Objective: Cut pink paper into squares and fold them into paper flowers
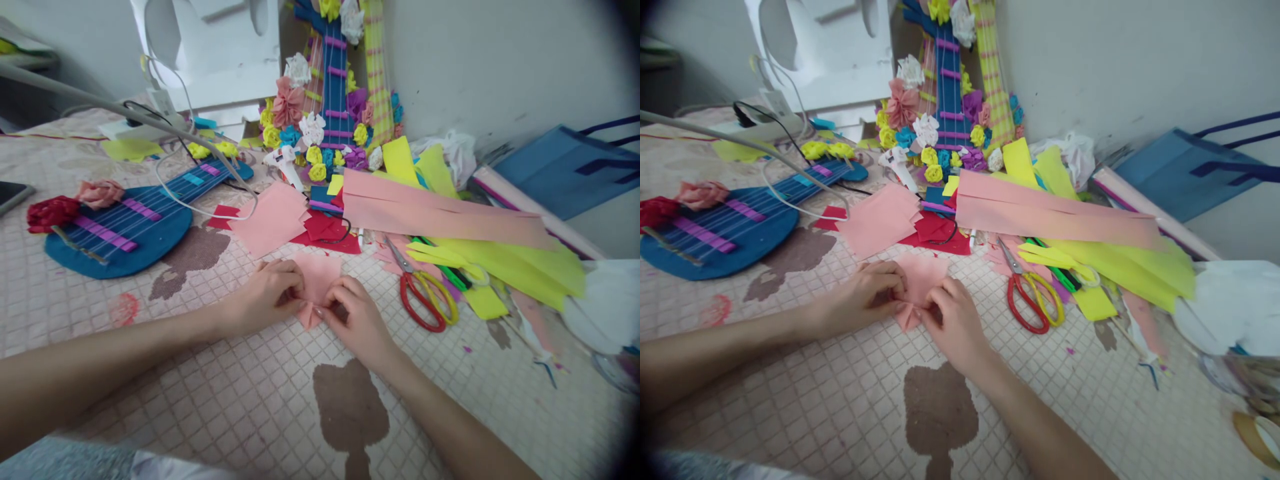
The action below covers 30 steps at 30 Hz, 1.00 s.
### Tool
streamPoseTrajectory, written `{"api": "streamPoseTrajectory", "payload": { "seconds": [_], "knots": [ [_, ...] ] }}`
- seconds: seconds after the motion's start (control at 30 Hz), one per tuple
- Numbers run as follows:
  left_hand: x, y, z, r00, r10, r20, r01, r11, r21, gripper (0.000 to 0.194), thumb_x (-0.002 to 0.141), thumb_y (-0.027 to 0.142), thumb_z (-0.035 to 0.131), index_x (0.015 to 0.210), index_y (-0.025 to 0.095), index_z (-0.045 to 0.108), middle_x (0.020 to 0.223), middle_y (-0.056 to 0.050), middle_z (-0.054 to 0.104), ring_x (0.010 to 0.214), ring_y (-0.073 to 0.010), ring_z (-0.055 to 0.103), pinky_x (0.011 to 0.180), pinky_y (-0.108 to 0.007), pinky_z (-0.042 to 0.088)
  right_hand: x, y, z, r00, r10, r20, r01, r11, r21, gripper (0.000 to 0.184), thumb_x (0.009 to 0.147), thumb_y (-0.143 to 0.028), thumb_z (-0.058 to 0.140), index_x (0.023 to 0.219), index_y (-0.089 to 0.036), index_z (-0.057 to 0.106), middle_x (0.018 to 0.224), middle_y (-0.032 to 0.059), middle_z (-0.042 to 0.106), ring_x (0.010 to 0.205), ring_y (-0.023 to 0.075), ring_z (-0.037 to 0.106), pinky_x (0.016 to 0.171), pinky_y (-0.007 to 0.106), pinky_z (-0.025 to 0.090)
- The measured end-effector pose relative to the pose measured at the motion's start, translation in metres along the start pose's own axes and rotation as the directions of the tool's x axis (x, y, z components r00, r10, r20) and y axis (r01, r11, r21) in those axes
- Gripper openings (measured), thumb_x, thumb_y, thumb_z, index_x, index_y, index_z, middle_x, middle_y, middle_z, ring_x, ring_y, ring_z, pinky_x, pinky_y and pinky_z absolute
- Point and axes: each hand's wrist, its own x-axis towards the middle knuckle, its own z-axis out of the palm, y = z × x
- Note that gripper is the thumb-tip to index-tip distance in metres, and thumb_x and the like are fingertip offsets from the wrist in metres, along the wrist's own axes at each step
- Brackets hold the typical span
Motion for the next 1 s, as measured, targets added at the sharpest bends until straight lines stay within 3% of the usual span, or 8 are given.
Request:
{"api": "streamPoseTrajectory", "payload": {
  "seconds": [0.3, 0.47, 0.6, 0.77, 1.0],
  "knots": [
    [-0.001, 0.002, 0.003, 0.999, -0.024, -0.025, 0.025, 0.999, 0.033, 0.003, 0.076, 0.014, 0.057, 0.074, 0.016, 0.056, 0.087, -0.002, 0.06, 0.085, -0.0181, 0.054, 0.079, -0.034, 0.036, -0.001, 0.002, 0.002, 1.0, -0.003, -0.009, 0.003, 0.999, -0.033, 0.013, 0.083, -0.017, 0.058, 0.073, -0.02, 0.05, 0.081, 0.0027, 0.053, 0.082, 0.0189, 0.05, 0.074, 0.033, 0.042],
    [-0.003, 0.006, 0.007, 0.997, -0.052, -0.062, 0.057, 0.996, 0.07, 0.006, 0.074, 0.011, 0.056, 0.076, 0.016, 0.055, 0.084, -0.002, 0.058, 0.085, -0.0186, 0.053, 0.079, -0.034, 0.035, -0.003, 0.002, 0.005, 0.998, 0.023, -0.06, -0.022, 1.0, 0.01, 0.014, 0.081, -0.014, 0.058, 0.09, -0.021, 0.05, 0.092, 0.0049, 0.052, 0.088, 0.0204, 0.051, 0.078, 0.035, 0.044],
    [-0.006, 0.008, 0.009, 0.995, -0.054, -0.081, 0.061, 0.995, 0.077, 0.008, 0.075, 0.011, 0.055, 0.081, 0.017, 0.055, 0.087, -0.002, 0.058, 0.086, -0.0189, 0.052, 0.08, -0.035, 0.035, -0.004, -0.001, 0.003, 1.0, 0.009, -0.021, -0.009, 1.0, 0.005, 0.014, 0.081, -0.009, 0.054, 0.088, -0.021, 0.052, 0.092, 0.0051, 0.051, 0.09, 0.0205, 0.051, 0.079, 0.036, 0.044],
    [-0.006, 0.009, 0.008, 0.997, -0.036, -0.072, 0.04, 0.997, 0.061, 0.005, 0.079, 0.014, 0.054, 0.079, 0.018, 0.058, 0.09, -0.003, 0.059, 0.091, -0.0198, 0.052, 0.083, -0.036, 0.034, -0.004, -0.006, 0.0, 1.0, -0.017, -0.004, 0.017, 1.0, -0.02, 0.017, 0.078, -0.004, 0.052, 0.079, -0.02, 0.055, 0.088, 0.0044, 0.05, 0.088, 0.0199, 0.05, 0.078, 0.035, 0.044],
    [-0.005, 0.01, -0.001, 1.0, -0.014, 0.005, 0.013, 0.999, 0.032, 0.005, 0.078, 0.021, 0.058, 0.081, 0.018, 0.06, 0.092, -0.002, 0.058, 0.092, -0.0195, 0.053, 0.083, -0.036, 0.035, -0.005, -0.002, 0.002, 1.0, -0.019, 0.004, 0.019, 0.999, -0.034, 0.012, 0.079, -0.009, 0.055, 0.082, -0.021, 0.057, 0.091, 0.0044, 0.051, 0.09, 0.02, 0.05, 0.08, 0.036, 0.044]
  ]
}}
